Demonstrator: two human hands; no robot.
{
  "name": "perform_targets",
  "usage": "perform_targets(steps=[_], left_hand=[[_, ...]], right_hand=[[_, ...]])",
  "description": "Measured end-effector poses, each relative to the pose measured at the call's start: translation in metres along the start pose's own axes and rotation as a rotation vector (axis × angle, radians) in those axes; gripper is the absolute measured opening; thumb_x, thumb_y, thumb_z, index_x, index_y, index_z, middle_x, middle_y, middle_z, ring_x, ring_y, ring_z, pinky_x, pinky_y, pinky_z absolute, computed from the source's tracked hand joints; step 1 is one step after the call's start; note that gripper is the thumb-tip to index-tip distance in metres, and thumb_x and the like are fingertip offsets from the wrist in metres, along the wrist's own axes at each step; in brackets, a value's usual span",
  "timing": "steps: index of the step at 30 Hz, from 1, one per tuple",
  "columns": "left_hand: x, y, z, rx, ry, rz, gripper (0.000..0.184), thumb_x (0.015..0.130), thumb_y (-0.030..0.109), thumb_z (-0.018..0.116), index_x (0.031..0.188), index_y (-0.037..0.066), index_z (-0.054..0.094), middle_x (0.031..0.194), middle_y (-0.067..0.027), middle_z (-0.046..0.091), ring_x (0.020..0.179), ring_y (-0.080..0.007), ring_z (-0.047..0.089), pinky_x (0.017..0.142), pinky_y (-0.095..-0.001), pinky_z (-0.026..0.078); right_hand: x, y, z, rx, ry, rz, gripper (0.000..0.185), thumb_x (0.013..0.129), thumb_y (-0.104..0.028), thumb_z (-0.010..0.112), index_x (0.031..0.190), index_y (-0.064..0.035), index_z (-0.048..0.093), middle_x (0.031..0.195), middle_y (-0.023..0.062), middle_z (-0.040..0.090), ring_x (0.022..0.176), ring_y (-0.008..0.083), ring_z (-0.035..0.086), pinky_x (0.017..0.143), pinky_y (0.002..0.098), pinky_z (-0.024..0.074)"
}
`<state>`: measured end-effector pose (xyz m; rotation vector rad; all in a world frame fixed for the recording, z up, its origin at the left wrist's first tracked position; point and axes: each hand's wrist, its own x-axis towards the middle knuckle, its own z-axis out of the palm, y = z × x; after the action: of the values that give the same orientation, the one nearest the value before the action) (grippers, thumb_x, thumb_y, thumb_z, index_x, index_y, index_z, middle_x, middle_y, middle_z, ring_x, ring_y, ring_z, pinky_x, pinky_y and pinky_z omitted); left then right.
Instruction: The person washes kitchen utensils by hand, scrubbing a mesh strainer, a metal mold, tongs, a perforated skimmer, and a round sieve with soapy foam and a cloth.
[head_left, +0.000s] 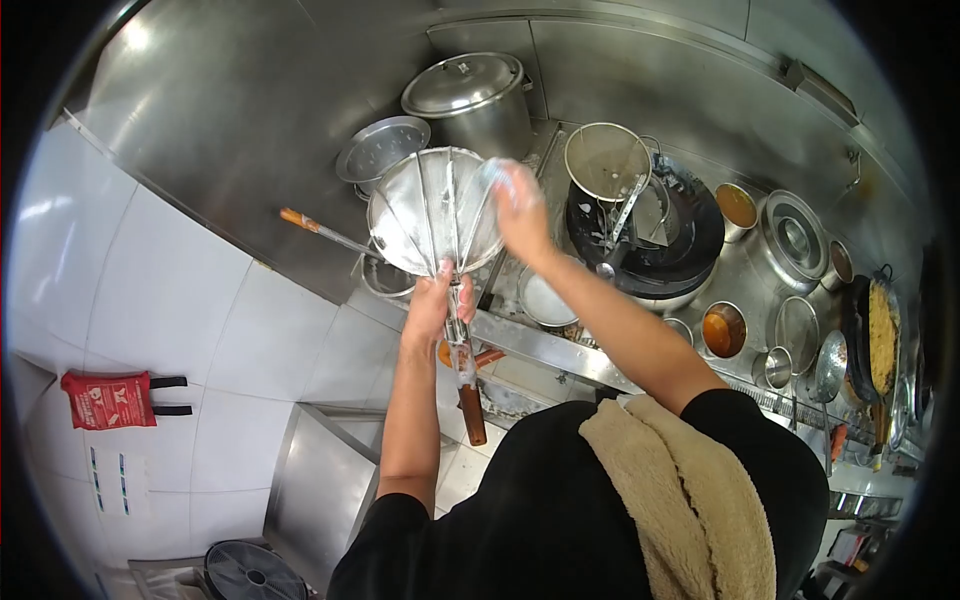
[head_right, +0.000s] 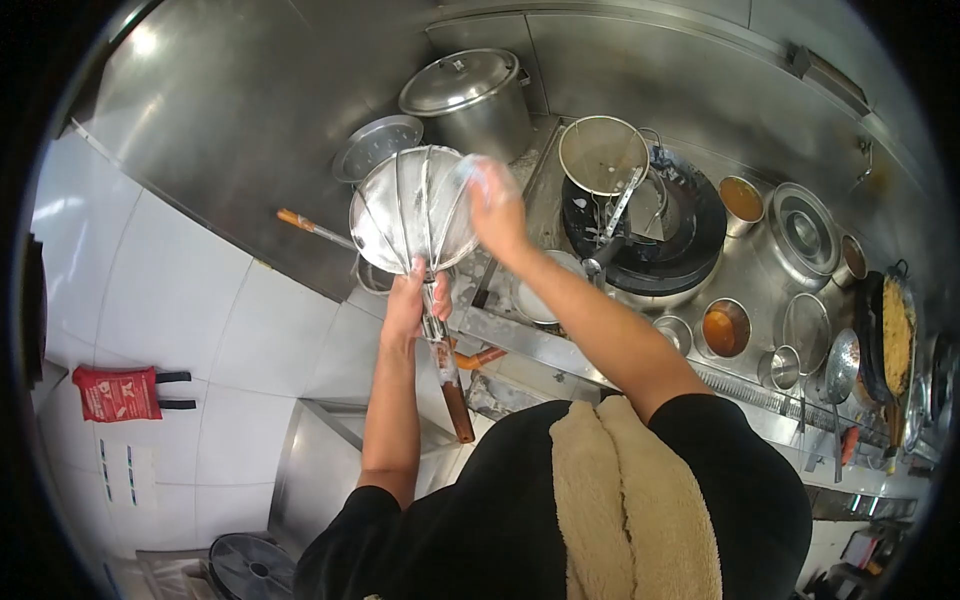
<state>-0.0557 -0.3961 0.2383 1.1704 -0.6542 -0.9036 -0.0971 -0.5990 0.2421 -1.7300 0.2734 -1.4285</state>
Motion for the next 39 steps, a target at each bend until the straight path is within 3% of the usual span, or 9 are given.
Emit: perform_targets(steps=[3, 6, 12, 16, 18, 21, 25, 31, 39], left_hand=[[0.002, -0.003, 0.006, 0.001, 0.061, 0.003, 0.068, 0.105, 0.062, 0.035, 0.072, 0.004, 0.050, 0.055, -0.0044, 0.043, 0.043, -0.0153, 0.043, 0.044, -0.0308, 0.041], [0.019, -0.003, -0.005, -0.100, 0.098, 0.034, 0.075, 0.102, 0.070, 0.029, 0.076, 0.003, 0.053, 0.059, -0.0047, 0.046, 0.044, -0.0151, 0.043, 0.044, -0.0301, 0.041], [0.013, 0.004, -0.006, -0.054, 0.150, 0.021, 0.081, 0.098, 0.076, 0.021, 0.080, 0.004, 0.054, 0.061, -0.0025, 0.047, 0.045, -0.0129, 0.042, 0.043, -0.0284, 0.040], [0.010, 0.008, 0.003, 0.031, 0.164, -0.021, 0.055, 0.106, 0.056, 0.041, 0.089, 0.004, 0.052, 0.065, -0.0043, 0.050, 0.046, -0.0138, 0.045, 0.043, -0.0303, 0.041], [0.012, 0.015, 0.007, 0.002, 0.163, -0.008, 0.027, 0.105, 0.029, 0.054, 0.093, 0.004, 0.051, 0.066, -0.0047, 0.050, 0.047, -0.0142, 0.046, 0.042, -0.0311, 0.042], [0.009, 0.024, 0.011, -0.074, 0.096, 0.001, 0.016, 0.100, 0.016, 0.058, 0.091, 0.004, 0.052, 0.065, -0.0042, 0.050, 0.046, -0.0146, 0.047, 0.043, -0.0311, 0.042], [-0.004, 0.022, 0.008, 0.116, 0.028, -0.050, 0.017, 0.098, 0.015, 0.062, 0.087, 0.004, 0.055, 0.061, -0.0034, 0.049, 0.046, -0.0143, 0.048, 0.043, -0.0312, 0.043], [-0.010, 0.020, 0.012, 0.231, -0.020, -0.083, 0.015, 0.095, 0.008, 0.065, 0.083, 0.003, 0.058, 0.058, -0.0023, 0.052, 0.046, -0.0134, 0.050, 0.043, -0.0312, 0.044], [-0.011, 0.019, 0.005, 0.181, 0.009, -0.055, 0.018, 0.093, 0.005, 0.065, 0.077, 0.004, 0.057, 0.056, -0.0025, 0.052, 0.045, -0.0134, 0.050, 0.044, -0.0308, 0.044]], right_hand=[[0.001, 0.005, 0.002, -0.028, -0.038, 0.094, 0.026, 0.087, -0.004, 0.061, 0.113, -0.0054, 0.067, 0.115, 0.0150, 0.065, 0.110, 0.0351, 0.060, 0.094, 0.0479, 0.0490], [-0.047, -0.039, -0.008, -0.195, -0.127, -0.272, 0.021, 0.088, -0.005, 0.060, 0.107, -0.0042, 0.069, 0.112, 0.0150, 0.066, 0.106, 0.0367, 0.060, 0.091, 0.0477, 0.0491], [-0.042, -0.014, -0.026, -0.309, -0.367, -0.410, 0.020, 0.085, -0.003, 0.061, 0.103, -0.0058, 0.070, 0.110, 0.0142, 0.066, 0.101, 0.0361, 0.061, 0.092, 0.0469, 0.0492], [-0.021, -0.004, -0.024, -0.198, -0.267, -0.154, 0.024, 0.082, -0.001, 0.064, 0.105, -0.0048, 0.070, 0.108, 0.0143, 0.066, 0.100, 0.0358, 0.062, 0.089, 0.0459, 0.0508], [-0.044, -0.024, -0.019, -0.007, -0.265, -0.117, 0.025, 0.081, 0.001, 0.065, 0.105, -0.0033, 0.070, 0.107, 0.0148, 0.066, 0.099, 0.0364, 0.062, 0.088, 0.0456, 0.0513], [-0.033, -0.040, -0.021, -0.115, -0.254, -0.370, 0.027, 0.078, 0.004, 0.066, 0.104, -0.0035, 0.069, 0.106, 0.0141, 0.065, 0.098, 0.0354, 0.061, 0.086, 0.0448, 0.0517], [0.025, -0.033, -0.022, -0.256, -0.114, -0.314, 0.022, 0.082, -0.001, 0.063, 0.103, -0.0025, 0.068, 0.103, 0.0166, 0.064, 0.097, 0.0388, 0.061, 0.084, 0.0447, 0.0518], [0.074, -0.005, -0.008, -0.243, -0.275, -0.084, 0.022, 0.086, -0.009, 0.063, 0.106, -0.0044, 0.069, 0.104, 0.0174, 0.066, 0.094, 0.0419, 0.062, 0.086, 0.0469, 0.0514], [0.004, -0.062, -0.015, -0.210, -0.250, -0.472, 0.023, 0.081, -0.005, 0.070, 0.103, 0.0002, 0.068, 0.102, 0.0187, 0.064, 0.094, 0.0379, 0.064, 0.085, 0.0432, 0.0526]])
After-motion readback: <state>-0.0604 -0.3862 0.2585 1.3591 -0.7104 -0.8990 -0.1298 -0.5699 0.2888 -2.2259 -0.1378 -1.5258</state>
